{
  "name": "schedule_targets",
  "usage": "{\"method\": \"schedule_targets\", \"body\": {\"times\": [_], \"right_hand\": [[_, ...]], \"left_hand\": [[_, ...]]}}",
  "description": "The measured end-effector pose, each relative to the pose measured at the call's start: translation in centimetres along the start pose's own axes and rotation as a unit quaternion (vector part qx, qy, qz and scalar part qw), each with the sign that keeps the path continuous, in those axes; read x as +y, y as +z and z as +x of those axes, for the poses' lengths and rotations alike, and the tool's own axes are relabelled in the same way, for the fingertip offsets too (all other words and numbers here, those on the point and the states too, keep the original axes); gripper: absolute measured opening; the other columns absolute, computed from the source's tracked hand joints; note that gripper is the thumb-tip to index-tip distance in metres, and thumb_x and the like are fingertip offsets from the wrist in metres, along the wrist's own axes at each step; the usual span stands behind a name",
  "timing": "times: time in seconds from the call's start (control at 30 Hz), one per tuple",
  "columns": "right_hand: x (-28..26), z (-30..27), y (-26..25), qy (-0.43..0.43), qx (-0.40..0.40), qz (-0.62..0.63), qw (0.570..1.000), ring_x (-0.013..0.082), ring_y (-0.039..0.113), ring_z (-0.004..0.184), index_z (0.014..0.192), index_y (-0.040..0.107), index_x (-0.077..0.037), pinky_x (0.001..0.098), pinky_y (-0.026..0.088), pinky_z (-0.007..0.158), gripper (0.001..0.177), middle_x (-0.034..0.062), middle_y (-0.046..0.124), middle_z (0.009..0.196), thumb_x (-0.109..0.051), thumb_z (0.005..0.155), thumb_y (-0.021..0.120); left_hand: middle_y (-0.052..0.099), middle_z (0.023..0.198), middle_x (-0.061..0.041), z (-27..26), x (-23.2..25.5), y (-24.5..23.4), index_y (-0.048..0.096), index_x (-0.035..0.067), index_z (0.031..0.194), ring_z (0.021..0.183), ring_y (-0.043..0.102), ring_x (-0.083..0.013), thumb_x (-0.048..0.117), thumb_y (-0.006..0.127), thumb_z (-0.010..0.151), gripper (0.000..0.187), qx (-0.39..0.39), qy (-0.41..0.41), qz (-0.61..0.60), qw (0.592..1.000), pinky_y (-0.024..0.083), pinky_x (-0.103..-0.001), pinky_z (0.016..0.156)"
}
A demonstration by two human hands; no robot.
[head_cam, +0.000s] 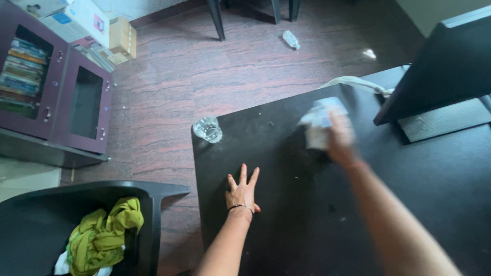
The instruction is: The person wipes a desk surface with a white cloth, moving a bowl of colorful stones and a computer mouse aside to reach the area underneath. The person then wipes the keyboard and the rest of the desk surface, including the monitor stand and the side edge of the desk.
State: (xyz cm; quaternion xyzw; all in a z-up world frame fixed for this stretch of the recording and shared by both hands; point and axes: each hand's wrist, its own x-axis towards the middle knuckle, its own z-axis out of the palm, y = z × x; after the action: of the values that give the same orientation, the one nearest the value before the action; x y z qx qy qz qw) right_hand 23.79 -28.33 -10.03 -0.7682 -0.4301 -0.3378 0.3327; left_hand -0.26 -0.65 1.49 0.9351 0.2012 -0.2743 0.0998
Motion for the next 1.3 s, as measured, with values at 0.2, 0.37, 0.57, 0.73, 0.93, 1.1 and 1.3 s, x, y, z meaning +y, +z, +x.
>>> {"method": "schedule_targets", "body": {"times": [0.2, 0.37, 0.57, 0.73, 0.93, 1.1, 1.3], "right_hand": [[4.8, -5.1, -4.5, 0.359, -0.192, -0.319, 0.856, 0.0491, 0.045, 0.135, 0.126, 0.061, 0.016, 0.0580, 0.035, 0.114, 0.048, 0.0359, 0.056, 0.137, -0.027, 0.109, 0.051], [-1.7, -3.2, 4.2, 0.232, -0.390, -0.307, 0.837, 0.0493, 0.024, 0.156, 0.120, 0.057, 0.001, 0.0685, 0.015, 0.123, 0.039, 0.0359, 0.031, 0.162, -0.022, 0.089, 0.054], [-5.6, 3.5, 9.5, 0.059, -0.309, 0.080, 0.946, 0.0440, 0.042, 0.148, 0.149, 0.043, 0.005, 0.0542, 0.028, 0.123, 0.064, 0.0267, 0.044, 0.158, -0.007, 0.086, 0.043], [2.8, 3.0, 1.9, 0.081, -0.101, -0.127, 0.983, 0.0539, 0.046, 0.139, 0.151, 0.043, 0.013, 0.0629, 0.033, 0.117, 0.065, 0.0357, 0.046, 0.153, -0.005, 0.093, 0.062], [8.5, 1.7, 1.5, 0.328, -0.261, -0.279, 0.864, 0.0450, 0.030, 0.153, 0.140, 0.052, 0.001, 0.0647, 0.026, 0.121, 0.059, 0.0300, 0.036, 0.162, -0.020, 0.086, 0.066], [1.6, 3.6, 14.5, 0.179, -0.498, -0.231, 0.816, 0.0360, 0.024, 0.157, 0.138, 0.054, -0.008, 0.0618, 0.026, 0.122, 0.059, 0.0211, 0.032, 0.164, -0.023, 0.083, 0.068], [0.0, 4.3, 14.8, 0.168, -0.257, 0.068, 0.949, 0.0456, 0.050, 0.132, 0.148, 0.051, -0.001, 0.0498, 0.040, 0.113, 0.057, 0.0288, 0.052, 0.144, -0.003, 0.091, 0.050]], "left_hand": [[-0.005, 0.174, 0.006, -0.4, 0.2, -0.4, 0.012, 0.050, 0.161, 0.156, 0.008, -0.0448, 0.010, 0.099, 0.061, 0.138, -0.014, 0.006, -0.028, 0.999, 0.039, -0.062, 0.114], [-0.008, 0.174, 0.008, -0.4, 0.1, -0.3, 0.012, 0.051, 0.161, 0.157, 0.007, -0.0435, 0.011, 0.098, 0.062, 0.137, -0.031, -0.001, -0.036, 0.999, 0.038, -0.062, 0.116], [-0.009, 0.174, 0.007, -0.7, 0.3, -1.0, 0.011, 0.049, 0.161, 0.157, 0.006, -0.0435, 0.012, 0.099, 0.062, 0.138, -0.036, 0.000, -0.038, 0.999, 0.036, -0.063, 0.116], [-0.006, 0.174, 0.006, -1.0, 0.2, -1.1, 0.012, 0.049, 0.161, 0.156, 0.008, -0.0444, 0.012, 0.099, 0.062, 0.137, -0.026, 0.008, -0.041, 0.999, 0.037, -0.063, 0.115], [-0.008, 0.174, 0.007, -0.7, 0.2, -1.4, 0.012, 0.050, 0.161, 0.157, 0.007, -0.0438, 0.011, 0.098, 0.062, 0.137, -0.034, 0.002, -0.045, 0.998, 0.038, -0.062, 0.115], [-0.009, 0.174, 0.006, -0.8, 0.2, -1.3, 0.012, 0.050, 0.161, 0.157, 0.006, -0.0432, 0.010, 0.098, 0.063, 0.136, -0.038, 0.004, -0.047, 0.998, 0.035, -0.064, 0.116], [-0.008, 0.173, 0.007, -0.9, 0.3, -1.6, 0.010, 0.051, 0.161, 0.157, 0.006, -0.0432, 0.011, 0.098, 0.063, 0.138, -0.041, 0.002, -0.047, 0.998, 0.036, -0.062, 0.116]]}}
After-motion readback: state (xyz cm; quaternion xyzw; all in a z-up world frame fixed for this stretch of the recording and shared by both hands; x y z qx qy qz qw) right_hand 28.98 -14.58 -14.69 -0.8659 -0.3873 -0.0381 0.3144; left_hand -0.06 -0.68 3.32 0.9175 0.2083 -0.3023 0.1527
